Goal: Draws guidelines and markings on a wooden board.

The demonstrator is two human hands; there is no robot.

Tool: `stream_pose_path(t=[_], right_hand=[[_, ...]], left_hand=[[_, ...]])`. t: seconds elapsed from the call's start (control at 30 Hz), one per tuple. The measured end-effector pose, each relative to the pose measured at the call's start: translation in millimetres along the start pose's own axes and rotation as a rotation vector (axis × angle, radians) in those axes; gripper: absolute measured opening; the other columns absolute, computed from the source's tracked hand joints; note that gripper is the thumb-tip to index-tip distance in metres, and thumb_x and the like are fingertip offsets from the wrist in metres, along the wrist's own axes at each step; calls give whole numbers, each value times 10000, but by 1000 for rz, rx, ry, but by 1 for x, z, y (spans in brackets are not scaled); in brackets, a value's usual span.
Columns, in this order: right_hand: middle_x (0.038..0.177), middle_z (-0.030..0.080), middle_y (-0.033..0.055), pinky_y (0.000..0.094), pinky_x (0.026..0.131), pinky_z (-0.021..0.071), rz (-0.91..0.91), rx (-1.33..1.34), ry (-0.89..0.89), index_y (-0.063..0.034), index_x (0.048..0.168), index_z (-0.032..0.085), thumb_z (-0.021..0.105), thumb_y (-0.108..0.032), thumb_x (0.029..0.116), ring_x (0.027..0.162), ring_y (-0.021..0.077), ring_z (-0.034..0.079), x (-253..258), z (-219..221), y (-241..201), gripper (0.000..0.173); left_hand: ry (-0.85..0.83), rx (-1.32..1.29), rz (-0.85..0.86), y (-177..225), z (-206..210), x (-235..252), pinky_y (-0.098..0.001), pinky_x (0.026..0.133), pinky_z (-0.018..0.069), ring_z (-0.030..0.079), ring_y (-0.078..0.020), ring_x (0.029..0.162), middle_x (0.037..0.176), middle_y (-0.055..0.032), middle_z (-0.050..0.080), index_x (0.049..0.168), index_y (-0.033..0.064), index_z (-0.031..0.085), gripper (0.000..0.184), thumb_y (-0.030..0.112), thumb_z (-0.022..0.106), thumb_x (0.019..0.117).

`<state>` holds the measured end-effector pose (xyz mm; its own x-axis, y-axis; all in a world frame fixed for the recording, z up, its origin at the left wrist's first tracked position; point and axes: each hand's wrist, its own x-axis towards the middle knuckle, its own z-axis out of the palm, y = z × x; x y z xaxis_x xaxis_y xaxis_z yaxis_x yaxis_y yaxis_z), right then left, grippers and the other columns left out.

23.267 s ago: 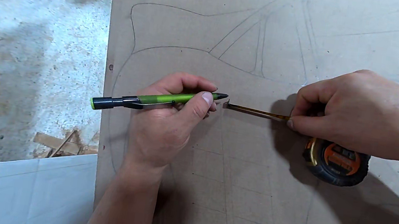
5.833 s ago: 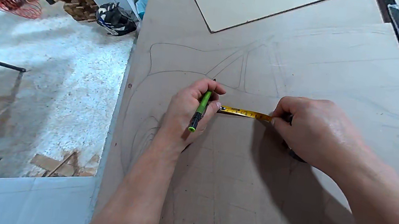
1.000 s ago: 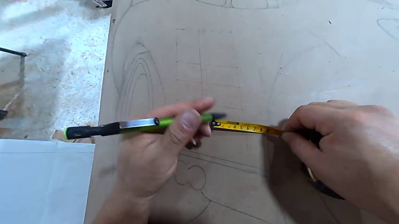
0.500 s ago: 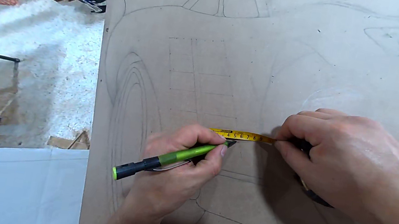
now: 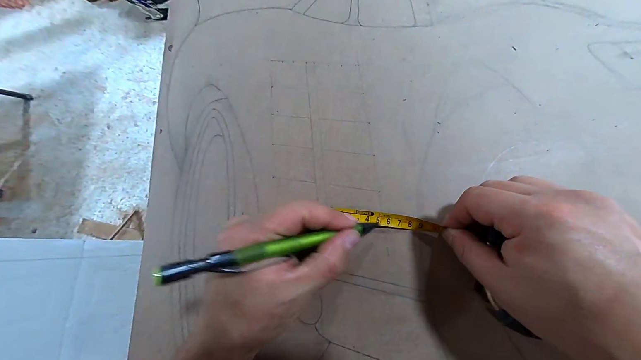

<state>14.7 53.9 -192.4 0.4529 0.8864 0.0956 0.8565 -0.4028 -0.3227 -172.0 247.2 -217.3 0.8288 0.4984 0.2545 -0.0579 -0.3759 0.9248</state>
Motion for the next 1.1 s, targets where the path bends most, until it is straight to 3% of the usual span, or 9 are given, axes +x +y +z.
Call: stream_pose_path(t=[0.13, 0.2, 0.27, 0.4, 0.5, 0.73, 0.93, 1.1], right_hand=[[760, 589, -162, 248, 541, 452, -10, 26, 9, -314, 872, 697, 610, -347, 931, 697, 16, 573, -1, 0, 4, 111], [766, 592, -157, 247, 551, 460, -37, 35, 16, -305, 884, 700, 608, -349, 931, 704, 19, 576, -1, 0, 5, 113], [760, 584, -164, 240, 545, 460, -49, 43, 25, -310, 885, 698, 598, -361, 923, 697, 8, 572, -1, 2, 6, 118], [771, 586, -190, 209, 533, 466, -61, 105, 46, -337, 874, 702, 604, -393, 918, 684, -37, 566, -1, 4, 10, 122], [767, 577, -192, 210, 522, 459, -53, 124, 25, -345, 869, 698, 602, -407, 923, 666, -43, 555, -1, 4, 10, 126], [787, 594, -190, 220, 514, 481, -42, 158, -14, -356, 885, 702, 614, -408, 912, 667, -39, 572, -2, 3, 14, 106], [800, 607, -196, 233, 538, 496, -38, 170, -28, -357, 877, 699, 632, -412, 902, 691, -36, 586, -1, 2, 14, 91], [801, 609, -196, 239, 541, 491, -36, 156, -29, -364, 877, 699, 621, -419, 905, 698, -33, 587, -1, 1, 14, 99]], left_hand=[[225, -57, 35, -8, -12, 6, -325, 660, 639, 736, -204, 777, 953, -96, 753, 1177, 36, 670, 209, 184, 612, 1041], [221, 30, 19, -8, -12, 9, -315, 688, 630, 731, -198, 791, 981, -96, 755, 1227, 21, 644, 239, 171, 530, 1079], [182, 82, 2, -5, -11, 9, -314, 704, 630, 730, -197, 804, 997, -88, 759, 1220, 22, 663, 228, 144, 539, 1073], [147, -130, -63, -9, -21, 7, -310, 690, 609, 702, -204, 799, 997, -130, 735, 1288, -17, 653, 299, 153, 544, 1067], [136, -227, -91, -12, -30, 4, -286, 645, 606, 698, -179, 734, 927, -130, 736, 1220, -18, 703, 315, 227, 585, 1059], [138, -171, -84, -7, -24, 2, -269, 579, 581, 659, -164, 660, 865, -112, 708, 1081, -2, 703, 153, 96, 611, 1008], [118, -185, -85, -6, -29, 0, -263, 576, 575, 646, -152, 662, 897, -92, 686, 1055, 32, 674, 127, 62, 590, 964], [77, -123, -73, -6, -29, -4, -240, 502, 540, 620, -134, 590, 814, -67, 681, 911, 82, 677, 20, 79, 662, 897]])
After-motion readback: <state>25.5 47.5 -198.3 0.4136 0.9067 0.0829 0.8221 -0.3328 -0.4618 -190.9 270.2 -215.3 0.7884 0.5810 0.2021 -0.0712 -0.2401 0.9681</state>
